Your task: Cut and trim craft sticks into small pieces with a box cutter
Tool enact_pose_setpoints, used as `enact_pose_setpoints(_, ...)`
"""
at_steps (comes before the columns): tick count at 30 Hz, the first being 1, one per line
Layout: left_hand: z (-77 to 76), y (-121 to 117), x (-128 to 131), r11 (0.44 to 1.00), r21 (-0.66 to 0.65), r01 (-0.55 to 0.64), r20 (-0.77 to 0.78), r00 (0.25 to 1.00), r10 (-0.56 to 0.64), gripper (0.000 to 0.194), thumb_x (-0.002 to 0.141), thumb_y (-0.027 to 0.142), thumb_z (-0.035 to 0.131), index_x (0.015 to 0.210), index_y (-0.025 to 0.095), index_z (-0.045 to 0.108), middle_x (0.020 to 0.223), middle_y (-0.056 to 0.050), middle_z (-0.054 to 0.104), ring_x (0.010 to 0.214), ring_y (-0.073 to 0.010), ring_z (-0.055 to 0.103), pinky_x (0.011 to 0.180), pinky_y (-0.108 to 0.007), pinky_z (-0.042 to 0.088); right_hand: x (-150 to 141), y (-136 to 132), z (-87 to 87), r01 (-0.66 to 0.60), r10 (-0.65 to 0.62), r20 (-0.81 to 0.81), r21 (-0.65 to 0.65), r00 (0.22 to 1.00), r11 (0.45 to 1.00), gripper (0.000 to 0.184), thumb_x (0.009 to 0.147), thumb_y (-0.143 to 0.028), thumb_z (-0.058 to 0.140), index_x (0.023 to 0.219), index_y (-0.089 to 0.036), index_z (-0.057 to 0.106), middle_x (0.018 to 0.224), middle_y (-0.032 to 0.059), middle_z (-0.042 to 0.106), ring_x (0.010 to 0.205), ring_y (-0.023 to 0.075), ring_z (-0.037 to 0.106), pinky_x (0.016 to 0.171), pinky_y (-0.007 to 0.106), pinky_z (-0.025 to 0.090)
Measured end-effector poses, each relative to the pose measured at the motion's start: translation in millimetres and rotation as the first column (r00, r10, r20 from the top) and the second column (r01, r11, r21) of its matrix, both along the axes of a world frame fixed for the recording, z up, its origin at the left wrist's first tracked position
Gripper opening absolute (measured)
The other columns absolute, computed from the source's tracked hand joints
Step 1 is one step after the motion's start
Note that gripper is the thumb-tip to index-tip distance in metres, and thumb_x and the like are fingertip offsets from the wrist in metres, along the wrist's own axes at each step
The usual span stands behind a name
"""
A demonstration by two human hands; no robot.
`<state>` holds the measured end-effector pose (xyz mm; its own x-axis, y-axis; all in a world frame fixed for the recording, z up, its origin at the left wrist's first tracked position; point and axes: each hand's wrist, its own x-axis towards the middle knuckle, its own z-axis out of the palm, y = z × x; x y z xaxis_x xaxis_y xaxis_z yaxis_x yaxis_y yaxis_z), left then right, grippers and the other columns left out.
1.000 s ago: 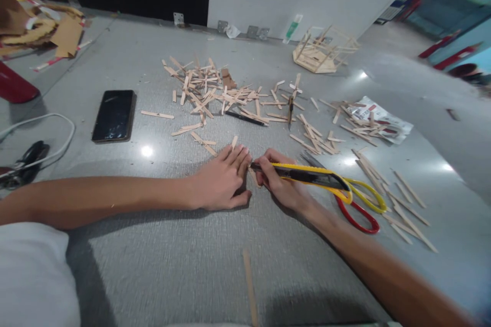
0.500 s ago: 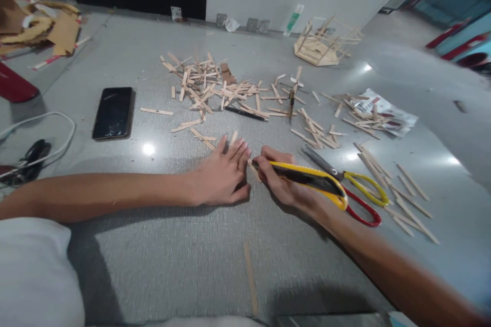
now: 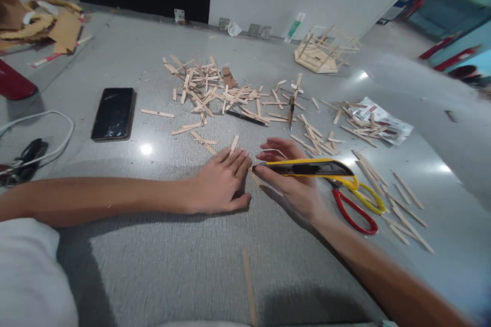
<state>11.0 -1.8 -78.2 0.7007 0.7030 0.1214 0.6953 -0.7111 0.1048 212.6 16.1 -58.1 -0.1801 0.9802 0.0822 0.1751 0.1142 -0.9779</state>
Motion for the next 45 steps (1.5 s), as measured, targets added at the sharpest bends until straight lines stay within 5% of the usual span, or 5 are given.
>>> enact_pose_setpoints(5, -2.6, -7.4, -0.2, 1.000, 0.009, 0.008, 0.034, 0.999, -0.008, 0.074, 0.102, 0.050, 0.036, 0.149, -0.006, 0.043, 0.156, -0.027, 0.041, 0.149, -0.0352, 0.038, 0.124, -0.045, 0.021, -2.0, 0.1, 4.3, 0.029, -0.037, -0.279, -0.032, 0.960, 0.999, 0.026, 0.080, -0.043, 0.081, 0.086, -0.028, 0.060, 0.073, -0.0042, 0.056, 0.064, 0.0136, 0.056, 0.075, 0.036, 0.055)
enact_pose_setpoints(8, -3.6, -9.5, -1.2, 0.997, -0.006, 0.072, 0.067, 0.995, -0.071, 0.079, 0.102, 0.055, 0.036, 0.150, -0.007, 0.041, 0.157, -0.026, 0.040, 0.150, -0.0354, 0.035, 0.126, -0.044, 0.018, -8.0, -1.5, 2.9, 0.169, -0.139, -0.363, 0.052, 0.922, 0.984, 0.042, 0.093, -0.052, 0.065, 0.066, -0.025, 0.046, 0.054, -0.0067, 0.032, 0.048, 0.0118, 0.035, 0.057, 0.033, 0.045)
enact_pose_setpoints(14, -5.7, -8.1, -1.5, 0.995, -0.007, 0.101, 0.123, 0.987, -0.100, 0.082, 0.101, 0.059, 0.034, 0.150, -0.007, 0.042, 0.157, -0.025, 0.040, 0.151, -0.0366, 0.033, 0.127, -0.048, 0.016, -18.4, -11.7, -5.3, 0.123, 0.032, -0.458, 0.305, 0.888, 0.944, 0.043, 0.100, -0.042, 0.056, 0.064, -0.023, 0.044, 0.052, -0.0068, 0.031, 0.045, 0.0100, 0.028, 0.052, 0.030, 0.035)
enact_pose_setpoints(36, -5.9, -7.0, 0.9, 0.992, -0.030, 0.123, 0.119, 0.986, -0.119, 0.084, 0.100, 0.057, 0.038, 0.149, -0.012, 0.038, 0.159, -0.031, 0.031, 0.154, -0.0388, 0.024, 0.127, -0.047, 0.019, -21.8, -19.9, -10.4, 0.022, 0.107, -0.434, 0.283, 0.895, 0.959, 0.044, 0.103, -0.033, 0.051, 0.064, -0.022, 0.035, 0.057, -0.0068, 0.028, 0.050, 0.0107, 0.029, 0.055, 0.030, 0.035)
enact_pose_setpoints(45, -5.5, -14.3, 6.5, 0.989, 0.109, 0.099, 0.043, 0.994, -0.104, 0.080, 0.101, 0.052, 0.036, 0.140, -0.017, 0.044, 0.148, -0.037, 0.045, 0.146, -0.0405, 0.041, 0.125, -0.048, 0.024, -22.4, -21.8, -12.9, 0.008, 0.098, -0.431, 0.238, 0.897, 0.971, 0.044, 0.104, -0.036, 0.051, 0.064, -0.023, 0.037, 0.053, -0.0072, 0.029, 0.049, 0.0120, 0.032, 0.057, 0.033, 0.037)
